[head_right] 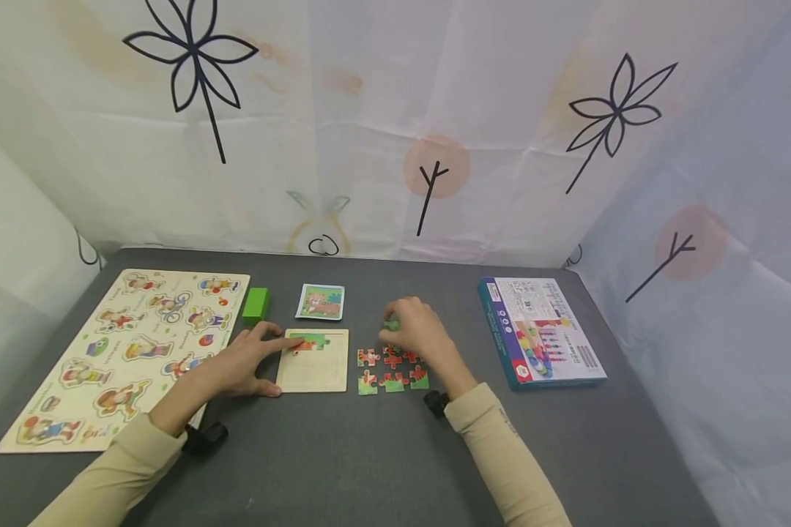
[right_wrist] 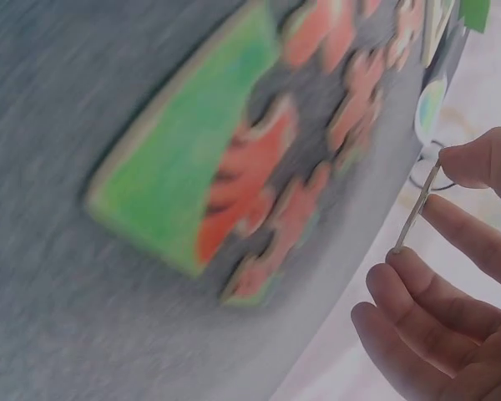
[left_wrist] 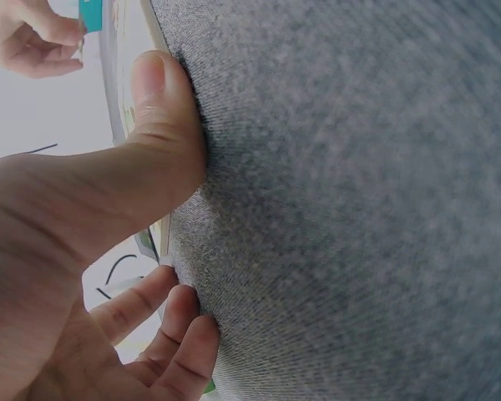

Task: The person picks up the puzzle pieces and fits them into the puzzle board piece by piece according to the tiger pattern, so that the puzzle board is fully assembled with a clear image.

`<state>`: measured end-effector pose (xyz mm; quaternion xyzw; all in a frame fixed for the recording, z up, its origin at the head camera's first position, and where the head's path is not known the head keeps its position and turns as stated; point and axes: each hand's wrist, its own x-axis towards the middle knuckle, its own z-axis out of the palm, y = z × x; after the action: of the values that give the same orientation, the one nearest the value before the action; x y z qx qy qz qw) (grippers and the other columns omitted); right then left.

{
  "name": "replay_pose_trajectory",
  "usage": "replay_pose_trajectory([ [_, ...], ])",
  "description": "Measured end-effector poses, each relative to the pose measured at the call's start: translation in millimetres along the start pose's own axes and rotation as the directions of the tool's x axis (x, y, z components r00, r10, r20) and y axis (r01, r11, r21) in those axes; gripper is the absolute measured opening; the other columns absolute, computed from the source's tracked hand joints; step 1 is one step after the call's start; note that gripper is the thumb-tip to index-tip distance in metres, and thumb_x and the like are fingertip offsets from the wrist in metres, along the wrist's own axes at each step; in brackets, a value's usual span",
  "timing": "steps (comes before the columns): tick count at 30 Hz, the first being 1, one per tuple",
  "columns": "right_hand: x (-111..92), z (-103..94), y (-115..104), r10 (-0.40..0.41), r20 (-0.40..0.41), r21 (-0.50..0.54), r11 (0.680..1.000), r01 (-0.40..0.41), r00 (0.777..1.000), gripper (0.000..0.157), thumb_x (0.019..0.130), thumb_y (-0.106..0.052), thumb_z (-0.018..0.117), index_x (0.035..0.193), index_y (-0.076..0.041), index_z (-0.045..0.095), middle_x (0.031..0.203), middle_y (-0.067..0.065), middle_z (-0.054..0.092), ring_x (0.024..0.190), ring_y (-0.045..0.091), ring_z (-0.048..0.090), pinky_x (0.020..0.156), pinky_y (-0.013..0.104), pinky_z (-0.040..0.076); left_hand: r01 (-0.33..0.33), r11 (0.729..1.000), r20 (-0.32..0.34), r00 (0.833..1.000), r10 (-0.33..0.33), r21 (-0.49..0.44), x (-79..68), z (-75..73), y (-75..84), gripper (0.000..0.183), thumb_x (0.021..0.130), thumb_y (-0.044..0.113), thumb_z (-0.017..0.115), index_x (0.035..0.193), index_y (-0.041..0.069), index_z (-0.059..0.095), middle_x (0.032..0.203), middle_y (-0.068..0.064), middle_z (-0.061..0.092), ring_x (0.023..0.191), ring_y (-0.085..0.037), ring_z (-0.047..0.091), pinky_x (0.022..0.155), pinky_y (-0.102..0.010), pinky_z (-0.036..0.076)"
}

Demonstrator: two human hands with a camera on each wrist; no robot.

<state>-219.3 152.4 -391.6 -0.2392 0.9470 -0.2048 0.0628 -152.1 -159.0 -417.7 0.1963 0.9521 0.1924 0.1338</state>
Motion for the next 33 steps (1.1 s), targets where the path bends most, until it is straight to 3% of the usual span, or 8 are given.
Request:
replay_pose_trajectory([
  [9, 8, 8.3, -25, -0.082, -0.007, -0.048, 0.996, 0.082, 0.997, 0.024, 0.092, -0.017, 0.069, 0.111, -0.004, 0.076, 0.097, 0.013, 0.069, 0.072, 0.017, 0.051, 0.064, 0.034, 0.041, 0.008, 1.000, 0.003, 1.000, -0.008, -0.004, 0.7, 0.8, -1.2, 0.085, 0.078, 0.034, 0.089, 0.152, 0.021, 0.050, 0.148, -0.023, 0.042, 0.120, -0.043, 0.047, 0.093, -0.055, 0.050],
  [13, 14, 14.0, -38, -0.106, 0.000, -0.062, 0.992, 0.106, 0.994, 0.023, 0.091, -0.018, 0.070, 0.109, -0.006, 0.077, 0.100, 0.011, 0.072, 0.076, 0.016, 0.056, 0.063, 0.030, 0.041, 0.014, 1.000, 0.011, 1.000, -0.014, 0.000, 0.8, 0.2, -1.0, 0.085, 0.079, 0.035, 0.088, 0.153, 0.022, 0.049, 0.148, -0.023, 0.041, 0.120, -0.042, 0.046, 0.093, -0.055, 0.050],
  [27, 33, 34.9, -72, -0.160, 0.058, -0.078, 0.983, 0.164, 0.985, 0.024, 0.088, -0.018, 0.071, 0.109, -0.008, 0.077, 0.099, 0.008, 0.074, 0.064, 0.010, 0.040, 0.054, 0.023, 0.029, 0.002, 1.000, 0.013, 1.000, -0.002, 0.006, 0.6, -1.3, 0.4, 0.085, 0.078, 0.036, 0.089, 0.152, 0.021, 0.051, 0.147, -0.023, 0.042, 0.117, -0.042, 0.047, 0.091, -0.055, 0.050],
  [33, 37, 44.6, -76, -0.134, 0.075, -0.128, 0.982, 0.142, 0.988, 0.025, 0.088, -0.019, 0.073, 0.110, -0.010, 0.078, 0.107, 0.005, 0.076, 0.069, 0.011, 0.047, 0.055, 0.025, 0.035, 0.003, 1.000, 0.019, 1.000, -0.003, -0.002, -0.1, -2.4, 1.3, 0.084, 0.078, 0.036, 0.089, 0.152, 0.021, 0.051, 0.147, -0.023, 0.042, 0.117, -0.041, 0.046, 0.090, -0.054, 0.050],
])
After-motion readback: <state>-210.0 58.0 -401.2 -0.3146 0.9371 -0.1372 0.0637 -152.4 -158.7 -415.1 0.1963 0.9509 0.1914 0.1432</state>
